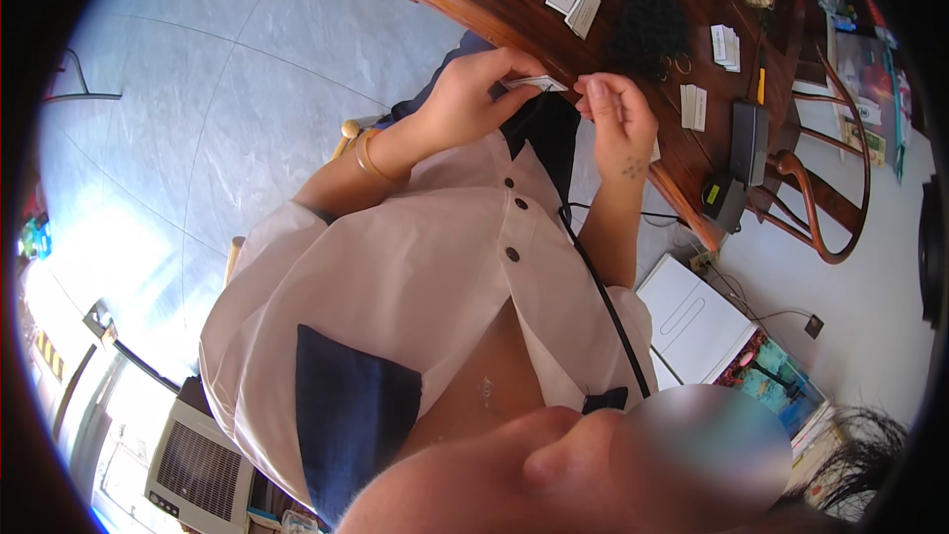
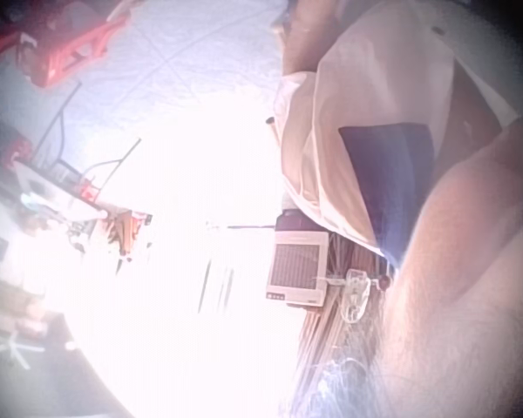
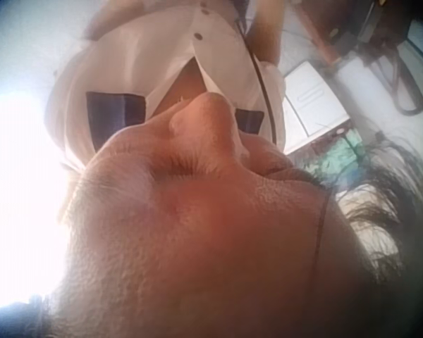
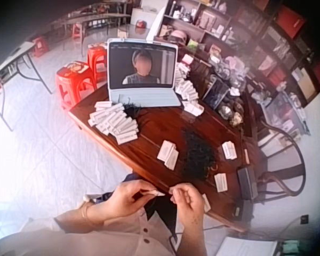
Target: The person attaches strings to paper tags by hand, threading each string through the hole in a tag and arranging the tags on the table.
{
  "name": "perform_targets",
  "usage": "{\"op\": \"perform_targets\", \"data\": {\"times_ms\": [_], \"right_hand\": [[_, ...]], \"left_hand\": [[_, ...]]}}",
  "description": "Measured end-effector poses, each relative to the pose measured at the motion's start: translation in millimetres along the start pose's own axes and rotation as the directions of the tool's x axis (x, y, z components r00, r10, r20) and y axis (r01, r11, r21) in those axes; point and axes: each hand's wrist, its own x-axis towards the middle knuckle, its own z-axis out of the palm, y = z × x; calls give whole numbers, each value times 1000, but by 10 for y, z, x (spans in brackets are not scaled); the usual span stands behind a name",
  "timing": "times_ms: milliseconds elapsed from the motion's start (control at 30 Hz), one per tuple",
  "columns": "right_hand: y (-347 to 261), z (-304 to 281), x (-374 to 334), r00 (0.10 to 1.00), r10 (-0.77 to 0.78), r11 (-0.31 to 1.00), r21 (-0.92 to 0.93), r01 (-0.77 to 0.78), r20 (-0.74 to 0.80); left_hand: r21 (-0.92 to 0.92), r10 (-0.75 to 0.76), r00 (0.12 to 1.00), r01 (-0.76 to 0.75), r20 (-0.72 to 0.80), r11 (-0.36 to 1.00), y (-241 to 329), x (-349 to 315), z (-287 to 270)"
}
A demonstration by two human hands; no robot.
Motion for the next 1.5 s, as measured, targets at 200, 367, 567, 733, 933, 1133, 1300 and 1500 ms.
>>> {"op": "perform_targets", "data": {"times_ms": [200, 367, 567, 733, 933, 1133, 1300, 1500], "right_hand": [[80, -52, 77, 954, 132, 924, 314, -216, 270], [92, 89, 43, 992, -110, 950, 302, 86, 63], [-15, 73, 109, 594, -749, 475, -386, 791, 294], [-74, 118, 116, 505, -758, 259, -521, 813, 412], [3, 159, -3, 822, -565, 757, -349, 552, 74], [117, 213, -67, 931, -355, 935, -30, 353, -87], [131, 237, -110, 947, -316, 946, 63, 319, -54], [83, 118, -75, 964, -240, 902, 394, 178, 113]], "left_hand": [[-331, -159, 950, 246, 268, 911, 100, 10, -53], [-383, -295, 894, 417, 338, 824, 107, -12, -39], [-544, -422, 833, 553, 357, 631, 154, -10, -26], [-556, -450, 806, 591, 383, 585, 173, 29, -25], [-476, -429, 806, 589, 409, 653, 205, 33, -26], [-548, -415, 820, 572, 394, 610, 191, 22, -17], [-559, -462, 779, 626, 423, 543, 56, -11, 0], [-617, -404, 781, 625, 477, 479, 99, 4, -46]]}}
